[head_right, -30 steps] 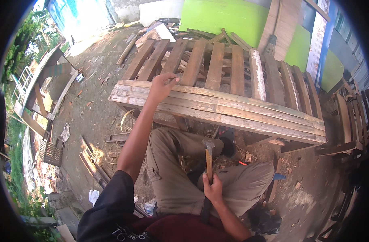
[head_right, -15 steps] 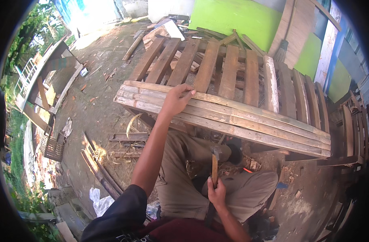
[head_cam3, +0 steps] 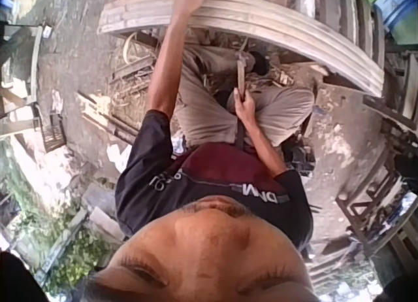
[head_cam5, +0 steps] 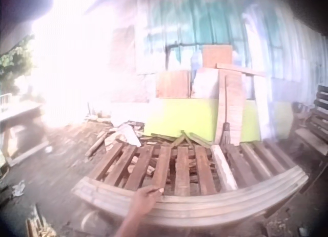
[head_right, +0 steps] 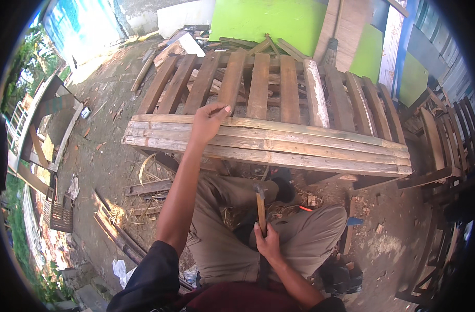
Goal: The person sits on the ground and repeatedly hammers nails into a wooden pallet. They pick up nails from a plastic bag, place them on the pallet, and strike them with a hammer. The person continues this process across multiple nails.
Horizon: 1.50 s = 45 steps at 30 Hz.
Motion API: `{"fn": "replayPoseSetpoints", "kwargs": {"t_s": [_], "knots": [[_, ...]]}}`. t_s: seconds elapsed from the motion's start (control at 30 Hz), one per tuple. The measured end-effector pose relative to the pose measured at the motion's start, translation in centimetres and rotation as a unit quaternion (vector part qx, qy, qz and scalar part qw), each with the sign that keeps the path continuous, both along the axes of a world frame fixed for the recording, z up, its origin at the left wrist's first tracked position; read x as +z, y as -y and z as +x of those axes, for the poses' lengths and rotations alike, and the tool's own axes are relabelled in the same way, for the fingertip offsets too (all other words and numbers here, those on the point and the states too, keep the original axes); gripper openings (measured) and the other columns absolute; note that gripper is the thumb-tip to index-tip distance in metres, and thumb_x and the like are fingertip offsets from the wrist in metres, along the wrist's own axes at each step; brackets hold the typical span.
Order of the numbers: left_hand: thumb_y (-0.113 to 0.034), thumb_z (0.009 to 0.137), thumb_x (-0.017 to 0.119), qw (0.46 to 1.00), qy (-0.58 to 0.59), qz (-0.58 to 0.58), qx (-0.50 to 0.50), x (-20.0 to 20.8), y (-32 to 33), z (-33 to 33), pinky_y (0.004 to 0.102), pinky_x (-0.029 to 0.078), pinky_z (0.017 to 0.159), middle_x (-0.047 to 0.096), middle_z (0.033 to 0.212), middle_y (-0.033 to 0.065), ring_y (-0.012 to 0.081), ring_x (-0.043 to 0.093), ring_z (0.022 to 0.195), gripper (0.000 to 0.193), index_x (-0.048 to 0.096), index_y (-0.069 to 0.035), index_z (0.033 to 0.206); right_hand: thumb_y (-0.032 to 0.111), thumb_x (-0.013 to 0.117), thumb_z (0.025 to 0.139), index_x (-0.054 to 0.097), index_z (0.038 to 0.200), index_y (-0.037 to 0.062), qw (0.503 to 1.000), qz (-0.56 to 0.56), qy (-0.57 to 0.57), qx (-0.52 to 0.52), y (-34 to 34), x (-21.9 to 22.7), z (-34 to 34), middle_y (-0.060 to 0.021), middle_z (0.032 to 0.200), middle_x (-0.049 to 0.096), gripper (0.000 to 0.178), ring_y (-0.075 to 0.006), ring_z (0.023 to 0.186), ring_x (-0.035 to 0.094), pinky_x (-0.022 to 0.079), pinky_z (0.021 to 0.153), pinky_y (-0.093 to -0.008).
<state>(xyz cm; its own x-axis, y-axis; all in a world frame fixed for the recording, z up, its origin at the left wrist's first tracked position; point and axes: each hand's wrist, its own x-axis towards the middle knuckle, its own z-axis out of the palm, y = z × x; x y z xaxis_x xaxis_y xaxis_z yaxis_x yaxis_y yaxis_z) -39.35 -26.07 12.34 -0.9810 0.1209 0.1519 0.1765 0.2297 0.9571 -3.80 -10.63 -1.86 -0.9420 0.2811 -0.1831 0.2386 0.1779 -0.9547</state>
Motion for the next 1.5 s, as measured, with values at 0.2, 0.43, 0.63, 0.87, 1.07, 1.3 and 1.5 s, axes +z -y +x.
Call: {"fn": "replayPoseSetpoints", "kwargs": {"t_s": [0.2, 0.43, 0.63, 0.87, 1.07, 1.3, 1.5], "knots": [[-0.02, 0.092, 0.076, 0.995, -0.072, -0.061, -0.025, 0.2, -3.3, 0.6, 0.0303, 0.051, 0.075, 0.076, 0.089, 0.0101, 0.0139, 0.068, 0.082, 0.025, 0.075, 0.002, 0.103, 0.029, 0.061, 0.105, 0.053, 0.091, 0.0066, 0.994, -0.095, 0.039, -0.032, -0.2, 0.0, 0.2, 0.0041, 0.064, 0.048, 0.028, -0.0038, 0.048, 0.044, 0.036, 0.042, -0.0247], [-0.025, 0.089, 0.078, 0.999, -0.035, -0.004, -0.011, -1.3, -2.9, 0.3, 0.0324, 0.054, 0.073, 0.077, 0.085, 0.0136, 0.02, 0.072, 0.078, 0.028, 0.077, -0.001, 0.102, 0.032, 0.061, 0.105, 0.05, 0.088, 0.008, 0.995, -0.081, 0.045, -0.043, -0.6, -1.2, 0.3, 0.0034, 0.063, 0.048, 0.032, -0.0049, 0.047, 0.045, 0.036, 0.041, -0.0246], [-0.03, 0.086, 0.081, 0.993, -0.043, -0.107, 0.008, -0.3, -4.2, 1.2, 0.0336, 0.055, 0.074, 0.077, 0.091, 0.0164, 0.0241, 0.075, 0.081, 0.029, 0.08, -0.007, 0.103, 0.04, 0.065, 0.101, 0.054, 0.081, 0.0001, 0.993, -0.057, 0.078, -0.064, -0.9, -2.1, 0.2, -0.0071, 0.06, 0.054, 0.045, -0.0136, 0.055, 0.055, 0.044, 0.054, -0.0347], [-0.034, 0.086, 0.08, 0.986, -0.058, -0.156, -0.005, 0.1, -3.8, 1.3, 0.0364, 0.056, 0.077, 0.077, 0.093, 0.0168, 0.0301, 0.075, 0.087, 0.031, 0.08, -0.008, 0.102, 0.04, 0.065, 0.101, 0.054, 0.083, 0.0, 0.992, -0.056, 0.095, -0.06, -0.6, -1.5, 0.0, -0.009, 0.061, 0.053, 0.045, -0.0144, 0.057, 0.052, 0.043, 0.057, -0.0364], [-0.035, 0.085, 0.08, 0.988, -0.065, -0.142, -0.008, -0.1, -4.2, 1.5, 0.0371, 0.056, 0.079, 0.077, 0.094, 0.017, 0.0323, 0.075, 0.088, 0.031, 0.08, -0.008, 0.102, 0.039, 0.066, 0.101, 0.053, 0.083, -0.0005, 0.995, -0.042, 0.058, -0.068, -0.5, -2.2, 0.2, -0.009, 0.061, 0.051, 0.045, -0.0121, 0.058, 0.047, 0.041, 0.055, -0.0352], [-0.029, 0.089, 0.078, 0.989, -0.065, -0.132, -0.029, -0.8, -4.2, 0.9, 0.0336, 0.054, 0.076, 0.077, 0.087, 0.0136, 0.0239, 0.073, 0.08, 0.027, 0.078, -0.005, 0.103, 0.035, 0.067, 0.1, 0.057, 0.085, -0.0005, 0.991, -0.048, -0.008, -0.124, -0.8, -1.1, 0.5, -0.008, 0.06, 0.052, 0.04, -0.0119, 0.057, 0.047, 0.042, 0.054, -0.0351], [-0.015, 0.099, 0.065, 0.985, -0.143, -0.083, -0.043, -1.3, -5.8, 1.9, 0.0344, 0.052, 0.081, 0.075, 0.093, 0.0143, 0.0246, 0.07, 0.085, 0.017, 0.069, -0.001, 0.106, 0.029, 0.066, 0.1, 0.061, 0.099, 0.0011, 0.975, 0.109, -0.108, -0.162, -8.9, 6.0, 0.4, -0.0109, 0.061, 0.058, 0.029, -0.0233, 0.054, 0.063, 0.046, 0.053, -0.0376]]}}
